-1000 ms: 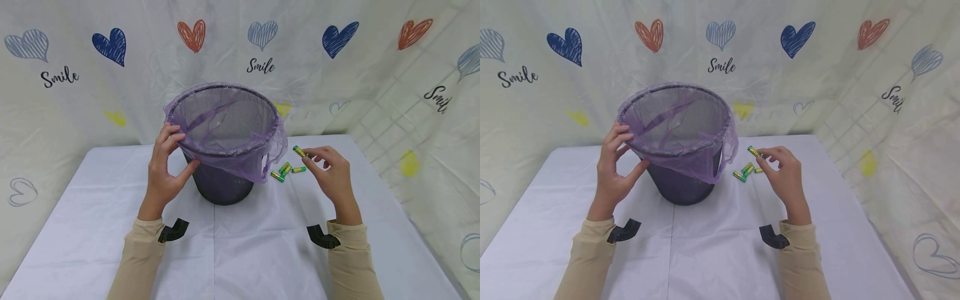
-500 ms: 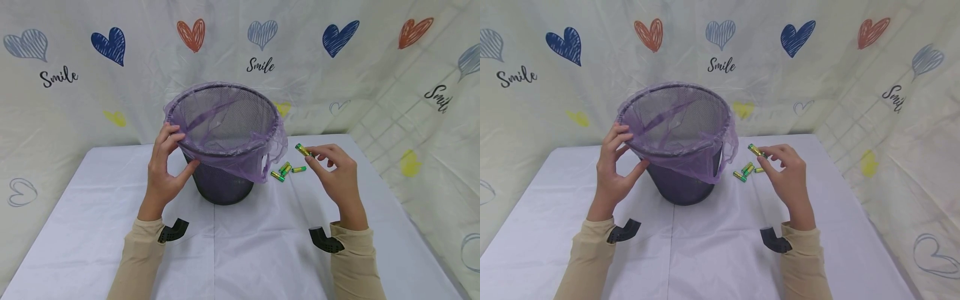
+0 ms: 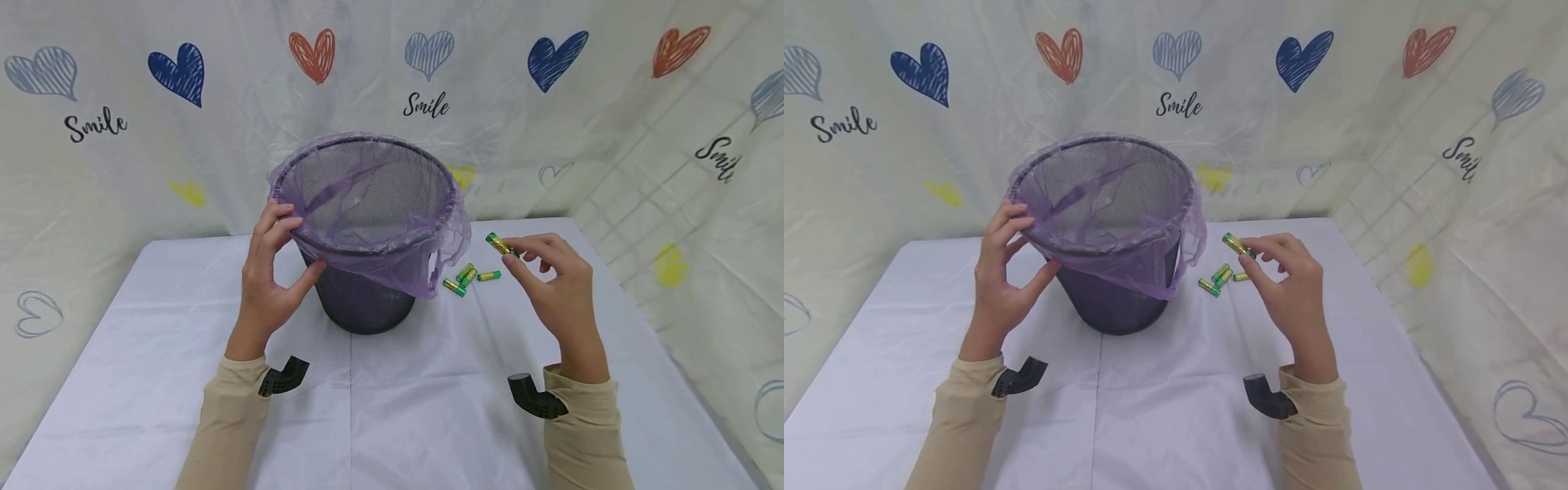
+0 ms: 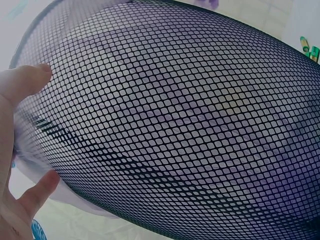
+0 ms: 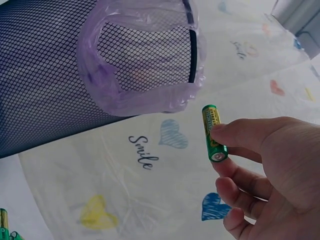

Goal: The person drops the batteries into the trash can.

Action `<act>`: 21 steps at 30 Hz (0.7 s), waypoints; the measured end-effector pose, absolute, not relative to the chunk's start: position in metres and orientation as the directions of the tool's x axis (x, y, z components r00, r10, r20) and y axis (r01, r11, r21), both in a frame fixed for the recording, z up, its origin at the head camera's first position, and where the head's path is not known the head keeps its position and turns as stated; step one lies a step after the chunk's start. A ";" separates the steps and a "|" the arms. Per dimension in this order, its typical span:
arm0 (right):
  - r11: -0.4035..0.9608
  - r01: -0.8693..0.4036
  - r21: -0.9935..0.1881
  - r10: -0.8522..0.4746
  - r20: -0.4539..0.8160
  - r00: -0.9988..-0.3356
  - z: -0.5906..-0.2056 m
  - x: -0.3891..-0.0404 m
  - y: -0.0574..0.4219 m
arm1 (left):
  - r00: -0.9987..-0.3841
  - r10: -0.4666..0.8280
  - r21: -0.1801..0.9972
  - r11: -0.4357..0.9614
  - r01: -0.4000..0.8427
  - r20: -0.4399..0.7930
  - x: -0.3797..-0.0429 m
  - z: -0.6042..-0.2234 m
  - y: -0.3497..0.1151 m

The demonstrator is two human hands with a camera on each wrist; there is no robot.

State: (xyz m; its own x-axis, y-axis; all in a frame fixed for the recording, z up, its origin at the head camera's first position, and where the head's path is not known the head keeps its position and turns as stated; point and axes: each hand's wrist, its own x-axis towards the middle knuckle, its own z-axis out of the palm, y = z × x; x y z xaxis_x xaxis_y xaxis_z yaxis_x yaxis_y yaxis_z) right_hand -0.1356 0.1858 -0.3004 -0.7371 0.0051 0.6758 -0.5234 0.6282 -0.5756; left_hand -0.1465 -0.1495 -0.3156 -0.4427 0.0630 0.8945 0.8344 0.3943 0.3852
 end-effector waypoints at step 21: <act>0.610 -0.545 -0.575 -0.021 0.676 -0.737 -0.295 -0.139 0.181 | -0.448 0.061 0.390 0.397 0.831 0.892 -0.146 -0.315 -0.148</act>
State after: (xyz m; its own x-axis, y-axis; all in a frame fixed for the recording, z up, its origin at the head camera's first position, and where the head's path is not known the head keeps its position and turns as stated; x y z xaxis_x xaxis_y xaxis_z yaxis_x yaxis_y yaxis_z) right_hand -0.1388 0.1808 -0.2947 -0.7366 -0.0207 0.6760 -0.5448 0.6103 -0.5750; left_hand -0.1461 -0.1485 -0.3148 -0.4481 0.0613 0.8919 0.8307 0.3973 0.3900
